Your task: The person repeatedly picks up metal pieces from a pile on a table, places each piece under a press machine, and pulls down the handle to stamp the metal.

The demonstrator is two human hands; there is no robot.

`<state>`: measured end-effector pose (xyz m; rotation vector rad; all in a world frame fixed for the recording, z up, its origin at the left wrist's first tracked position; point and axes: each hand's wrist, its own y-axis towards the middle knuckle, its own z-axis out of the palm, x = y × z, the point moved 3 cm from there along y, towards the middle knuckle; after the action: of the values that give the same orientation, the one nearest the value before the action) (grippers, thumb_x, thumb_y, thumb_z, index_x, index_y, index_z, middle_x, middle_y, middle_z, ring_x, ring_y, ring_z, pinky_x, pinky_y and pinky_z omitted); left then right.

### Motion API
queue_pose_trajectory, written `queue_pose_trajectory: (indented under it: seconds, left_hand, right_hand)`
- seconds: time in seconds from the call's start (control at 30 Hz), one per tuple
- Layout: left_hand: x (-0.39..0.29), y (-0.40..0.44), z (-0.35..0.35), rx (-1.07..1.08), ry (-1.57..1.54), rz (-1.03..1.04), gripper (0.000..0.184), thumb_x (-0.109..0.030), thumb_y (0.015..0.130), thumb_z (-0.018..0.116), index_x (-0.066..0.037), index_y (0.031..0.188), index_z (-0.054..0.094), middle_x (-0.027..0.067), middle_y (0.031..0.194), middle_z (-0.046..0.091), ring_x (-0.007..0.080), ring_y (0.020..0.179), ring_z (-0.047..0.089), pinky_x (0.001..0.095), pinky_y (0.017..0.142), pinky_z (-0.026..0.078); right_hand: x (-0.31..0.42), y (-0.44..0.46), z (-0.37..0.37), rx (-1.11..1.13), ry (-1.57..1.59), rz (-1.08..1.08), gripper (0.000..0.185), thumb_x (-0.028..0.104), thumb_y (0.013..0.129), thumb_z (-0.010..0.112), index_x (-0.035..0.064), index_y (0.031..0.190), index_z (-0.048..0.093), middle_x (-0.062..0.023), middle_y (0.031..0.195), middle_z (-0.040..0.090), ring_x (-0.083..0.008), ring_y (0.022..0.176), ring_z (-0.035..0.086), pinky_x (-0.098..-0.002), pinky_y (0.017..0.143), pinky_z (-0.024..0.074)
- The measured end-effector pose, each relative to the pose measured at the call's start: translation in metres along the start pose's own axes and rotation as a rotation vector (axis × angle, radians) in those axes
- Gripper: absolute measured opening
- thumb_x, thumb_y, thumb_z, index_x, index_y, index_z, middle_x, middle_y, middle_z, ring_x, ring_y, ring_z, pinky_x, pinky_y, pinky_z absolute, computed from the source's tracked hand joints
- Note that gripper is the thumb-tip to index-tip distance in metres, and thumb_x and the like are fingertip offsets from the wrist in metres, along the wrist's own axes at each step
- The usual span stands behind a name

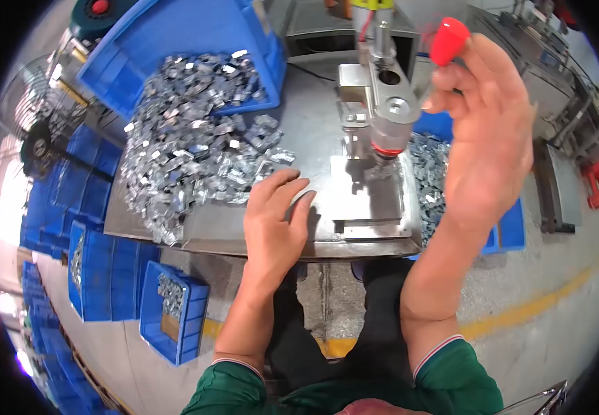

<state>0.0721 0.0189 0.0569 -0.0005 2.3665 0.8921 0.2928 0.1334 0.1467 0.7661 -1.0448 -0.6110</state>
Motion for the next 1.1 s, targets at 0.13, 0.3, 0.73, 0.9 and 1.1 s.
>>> queue_pose_trajectory:
  seconds: [0.13,0.3,0.73,0.9,1.1]
  left_hand:
    - [0.031,-0.019,-0.033,-0.079,0.167,-0.146,0.021,-0.002,0.086,0.077,-0.002,0.106,0.077,0.0146,0.115,0.072,0.0327,0.106,0.069,0.0398,0.091,0.054]
    - [0.048,-0.027,-0.043,-0.054,0.363,-0.056,0.018,-0.003,0.086,0.076,-0.001,0.104,0.076,0.0161,0.109,0.071,0.0354,0.098,0.069,0.0396,0.084,0.054]
    - [0.004,-0.016,0.027,0.094,0.005,0.074,0.014,0.002,0.083,0.076,-0.002,0.097,0.076,0.0145,0.096,0.072,0.0308,0.084,0.070,0.0368,0.075,0.055]
    - [0.002,-0.024,0.021,0.091,-0.111,-0.118,0.017,0.001,0.086,0.076,0.000,0.103,0.075,0.0144,0.108,0.071,0.0255,0.084,0.070,0.0329,0.071,0.056]
    - [0.015,-0.023,0.020,0.080,-0.007,0.001,0.019,0.000,0.086,0.077,0.001,0.105,0.075,0.0147,0.105,0.073,0.0241,0.084,0.070,0.0313,0.073,0.056]
  right_hand:
    - [0.002,-0.001,0.005,0.016,-0.059,-0.013,0.070,0.050,0.110,0.038,-0.0104,0.145,0.049,-0.0249,0.141,0.058,-0.0245,0.108,0.062,-0.0366,0.084,0.0511]
    - [0.004,-0.001,0.003,0.024,-0.046,-0.052,0.064,0.046,0.111,0.042,-0.0112,0.138,0.054,-0.0197,0.128,0.064,-0.0191,0.101,0.062,-0.0336,0.081,0.0510]
    - [0.010,-0.003,0.009,-0.058,0.053,-0.070,0.046,0.031,0.109,0.055,-0.0087,0.129,0.062,-0.0120,0.106,0.070,-0.0125,0.079,0.059,-0.0275,0.073,0.0509]
    - [0.012,-0.006,0.004,0.015,-0.057,0.010,0.058,0.039,0.112,0.043,-0.0112,0.138,0.052,-0.0216,0.127,0.065,-0.0209,0.102,0.062,-0.0361,0.079,0.0533]
    - [0.014,-0.004,0.009,0.056,-0.064,-0.007,0.058,0.039,0.111,0.047,-0.0114,0.140,0.052,-0.0201,0.130,0.064,-0.0203,0.103,0.063,-0.0372,0.081,0.0552]
